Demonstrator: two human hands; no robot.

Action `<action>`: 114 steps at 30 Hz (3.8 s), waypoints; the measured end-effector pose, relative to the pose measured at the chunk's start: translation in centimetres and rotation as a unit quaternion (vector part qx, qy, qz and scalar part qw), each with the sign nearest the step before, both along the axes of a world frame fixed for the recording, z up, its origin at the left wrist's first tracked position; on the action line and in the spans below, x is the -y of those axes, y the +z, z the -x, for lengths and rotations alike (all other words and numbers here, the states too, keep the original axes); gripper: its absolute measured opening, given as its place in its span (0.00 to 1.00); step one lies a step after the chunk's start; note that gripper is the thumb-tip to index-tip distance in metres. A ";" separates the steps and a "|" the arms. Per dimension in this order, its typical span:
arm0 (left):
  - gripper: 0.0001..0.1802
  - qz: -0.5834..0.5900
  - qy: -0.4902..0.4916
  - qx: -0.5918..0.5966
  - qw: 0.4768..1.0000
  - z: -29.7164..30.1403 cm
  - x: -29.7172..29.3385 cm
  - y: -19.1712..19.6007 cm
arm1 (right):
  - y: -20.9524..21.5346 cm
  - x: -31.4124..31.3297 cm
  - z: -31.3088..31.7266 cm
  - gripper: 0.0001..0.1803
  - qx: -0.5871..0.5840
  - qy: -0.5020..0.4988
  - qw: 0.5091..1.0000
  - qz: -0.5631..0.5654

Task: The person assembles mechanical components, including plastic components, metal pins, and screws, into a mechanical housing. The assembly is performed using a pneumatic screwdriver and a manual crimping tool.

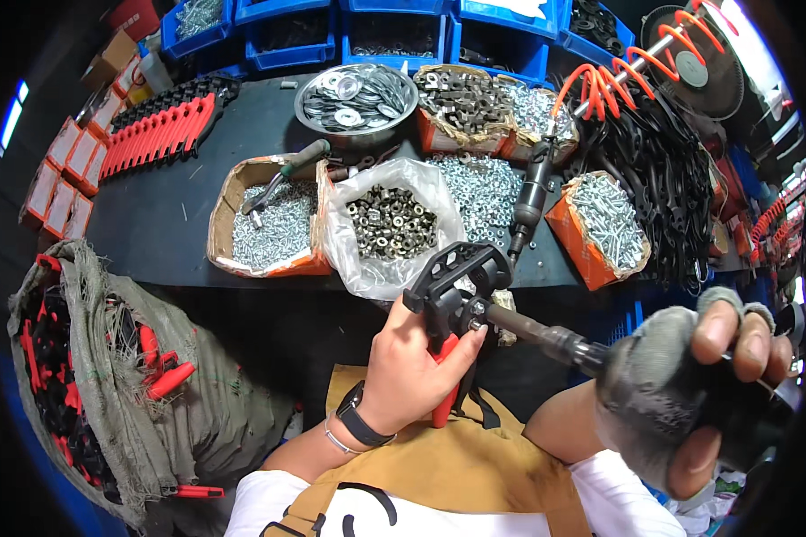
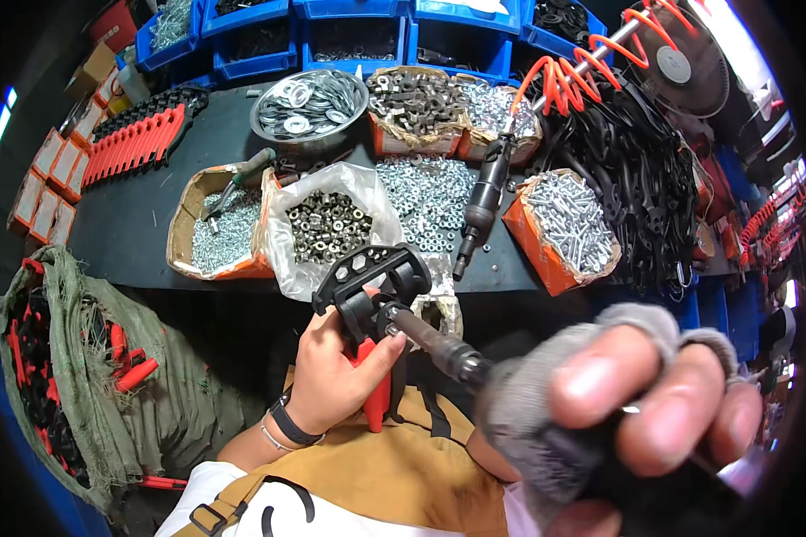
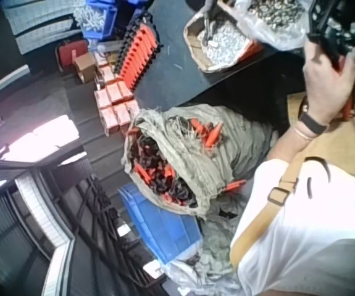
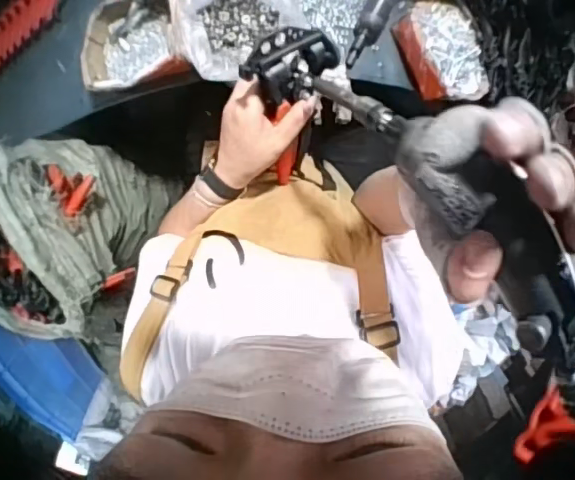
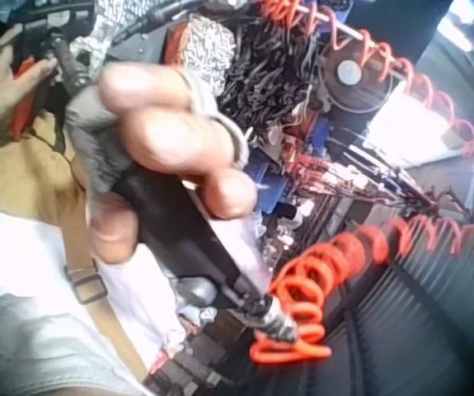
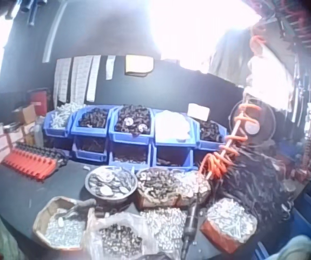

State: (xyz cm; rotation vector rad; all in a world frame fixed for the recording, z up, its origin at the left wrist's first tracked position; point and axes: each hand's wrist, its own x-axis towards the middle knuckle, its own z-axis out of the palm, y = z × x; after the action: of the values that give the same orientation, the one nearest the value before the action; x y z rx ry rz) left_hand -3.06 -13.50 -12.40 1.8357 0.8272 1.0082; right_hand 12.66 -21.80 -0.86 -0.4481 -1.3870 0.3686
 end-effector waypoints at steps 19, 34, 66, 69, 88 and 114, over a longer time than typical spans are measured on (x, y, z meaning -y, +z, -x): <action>0.30 0.189 -0.059 0.317 0.928 1.7 0.5 -0.9 | -1.5 -11.2 -1.7 0.23 -0.018 -0.114 0.878 0.466; 0.27 0.490 -0.193 0.472 0.707 1.5 -0.4 -0.8 | -6.1 -7.6 2.3 0.12 0.155 -0.063 0.859 0.484; 0.24 0.505 -0.184 0.439 0.720 -1.9 -0.7 -0.6 | -14.6 -16.6 -8.2 0.47 0.332 -0.560 0.600 0.464; 0.22 0.505 -0.215 0.363 0.753 -1.4 -0.8 -0.2 | -14.7 -14.6 -10.0 0.51 0.073 -0.428 0.844 0.313; 0.20 0.043 -0.114 0.020 0.992 -4.3 -0.1 -1.0 | -4.3 -1.3 -4.2 0.35 0.054 -0.027 0.998 0.034; 0.26 0.400 -0.174 0.280 0.855 -1.7 -0.1 -0.5 | -14.0 -10.9 -10.0 0.25 -0.066 -0.248 0.959 0.120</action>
State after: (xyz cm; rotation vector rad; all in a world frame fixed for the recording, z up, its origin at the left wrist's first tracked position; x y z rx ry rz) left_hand -1.36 -13.41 -12.88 0.8539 0.4173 0.7315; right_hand 22.68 -10.86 -14.86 -0.9316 -1.0571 0.1482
